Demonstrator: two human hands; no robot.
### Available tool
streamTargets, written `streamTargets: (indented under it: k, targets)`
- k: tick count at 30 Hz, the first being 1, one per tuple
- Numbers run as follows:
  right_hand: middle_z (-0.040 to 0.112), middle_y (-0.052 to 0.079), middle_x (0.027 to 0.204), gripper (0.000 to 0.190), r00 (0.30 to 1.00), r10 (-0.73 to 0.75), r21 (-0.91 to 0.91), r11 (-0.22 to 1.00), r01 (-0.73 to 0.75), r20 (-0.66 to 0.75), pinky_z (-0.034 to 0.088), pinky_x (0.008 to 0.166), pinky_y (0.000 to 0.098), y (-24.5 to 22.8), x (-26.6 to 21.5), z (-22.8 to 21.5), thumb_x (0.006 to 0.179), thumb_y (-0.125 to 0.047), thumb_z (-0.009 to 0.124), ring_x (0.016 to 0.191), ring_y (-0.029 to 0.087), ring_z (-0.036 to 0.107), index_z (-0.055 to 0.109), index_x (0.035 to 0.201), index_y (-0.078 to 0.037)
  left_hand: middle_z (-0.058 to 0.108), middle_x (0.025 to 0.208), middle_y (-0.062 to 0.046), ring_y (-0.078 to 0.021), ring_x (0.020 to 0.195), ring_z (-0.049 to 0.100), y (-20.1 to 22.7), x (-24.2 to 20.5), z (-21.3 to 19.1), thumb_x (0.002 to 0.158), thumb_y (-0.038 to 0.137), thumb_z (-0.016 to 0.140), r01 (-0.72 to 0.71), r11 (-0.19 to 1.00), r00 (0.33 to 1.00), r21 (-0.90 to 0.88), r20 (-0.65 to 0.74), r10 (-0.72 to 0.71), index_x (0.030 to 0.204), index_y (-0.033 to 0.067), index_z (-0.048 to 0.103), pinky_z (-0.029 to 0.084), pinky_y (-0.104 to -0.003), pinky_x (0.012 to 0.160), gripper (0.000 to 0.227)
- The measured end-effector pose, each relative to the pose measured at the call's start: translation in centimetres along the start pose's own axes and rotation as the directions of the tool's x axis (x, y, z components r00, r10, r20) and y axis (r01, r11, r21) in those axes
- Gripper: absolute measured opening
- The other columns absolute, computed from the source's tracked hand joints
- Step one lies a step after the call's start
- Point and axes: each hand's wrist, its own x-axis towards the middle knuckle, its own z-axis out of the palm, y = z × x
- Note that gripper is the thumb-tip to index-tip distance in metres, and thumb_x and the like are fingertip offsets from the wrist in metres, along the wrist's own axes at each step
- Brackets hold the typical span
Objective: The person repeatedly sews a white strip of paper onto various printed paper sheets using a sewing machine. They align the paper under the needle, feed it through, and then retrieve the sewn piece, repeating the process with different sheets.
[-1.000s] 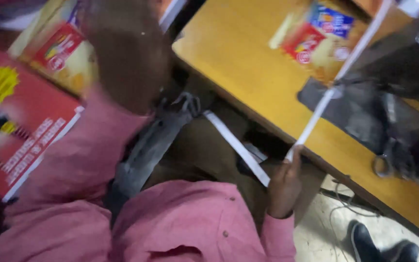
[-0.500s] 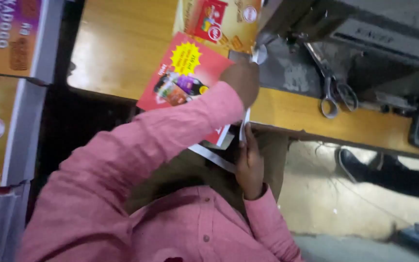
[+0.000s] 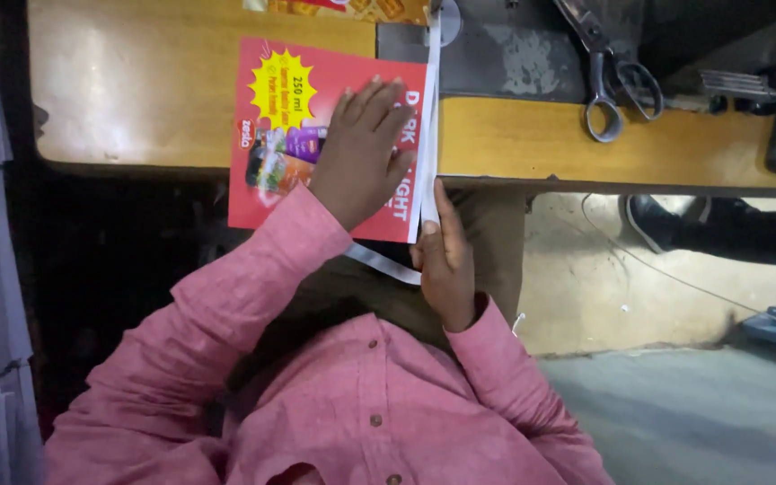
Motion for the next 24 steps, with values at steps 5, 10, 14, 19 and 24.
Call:
streamTargets:
  k: [5, 10, 14, 19, 24]
  targets:
    - [0.057, 0.001, 0.083, 0.064, 1.0, 0.03, 0.226, 0.974, -0.03, 0.005, 0.049, 0.059, 0.0235, 0.4, -0.1, 0.2, 0.114, -0.045, 0.047, 0.062, 0.01, 0.053, 0.039, 0.169, -0.014, 0.041, 0.168, -0.019, -0.0407, 0.16, 0.027, 1.6, -0.4, 1.3, 0.104, 0.031, 0.071, 0.132, 0.991, 0.991, -0.006, -0.012, -0.132, 0.152, 0.0038, 0.056, 0.017, -0.062, 0.131, 0.057]
    - [0.061, -0.008, 0.087, 0.068, 0.994, 0.101, 0.205, 0.975, -0.09, -0.043, 0.028, 0.05, 0.0197, 0.4, -0.1, 0.3, 0.108, -0.05, 0.053, 0.058, 0.003, 0.031, 0.045, 0.167, -0.017, 0.045, 0.166, -0.019, -0.0402, 0.157, 0.033, 1.6, -0.5, 0.8, 0.102, 0.027, 0.071, 0.14, 0.99, 0.99, 0.009, 0.018, -0.141, 0.148, 0.0045, 0.059, 0.026, -0.06, 0.129, 0.053]
    - [0.041, -0.009, 0.073, 0.074, 0.946, 0.322, 0.541, 0.788, -0.292, 0.041, 0.029, 0.047, 0.0156, -1.3, 0.2, 0.1, 0.1, -0.038, 0.064, 0.056, 0.0, 0.03, 0.043, 0.169, -0.02, 0.055, 0.16, -0.017, -0.0384, 0.151, 0.046, 0.8, 0.1, 0.1, 0.103, 0.028, 0.072, 0.116, 0.992, 0.993, 0.039, -0.008, -0.116, 0.147, 0.0021, 0.061, 0.034, -0.055, 0.125, 0.052]
    - [0.069, -0.004, 0.1, 0.074, 0.964, 0.245, 0.644, 0.723, -0.251, 0.1, 0.024, 0.045, 0.0198, -1.2, -0.2, -0.1, 0.106, -0.038, 0.064, 0.051, 0.003, 0.03, 0.035, 0.172, -0.019, 0.06, 0.154, -0.013, -0.0379, 0.144, 0.05, -0.7, 0.8, 0.5, 0.098, 0.037, 0.08, 0.019, 0.995, 0.998, 0.096, -0.059, -0.013, 0.135, 0.0073, 0.07, 0.049, -0.058, 0.106, 0.049]
    - [0.048, -0.009, 0.077, 0.07, 0.978, 0.209, 0.468, 0.862, -0.193, 0.018, 0.022, 0.044, 0.0201, -0.8, -0.1, 0.1, 0.106, -0.046, 0.059, 0.052, 0.003, 0.03, 0.04, 0.169, -0.021, 0.053, 0.161, -0.013, -0.0349, 0.154, 0.039, -0.6, 1.2, 0.8, 0.103, 0.039, 0.075, -0.008, 0.983, 1.0, 0.182, -0.018, 0.011, 0.147, 0.0082, 0.063, 0.043, -0.057, 0.116, 0.054]
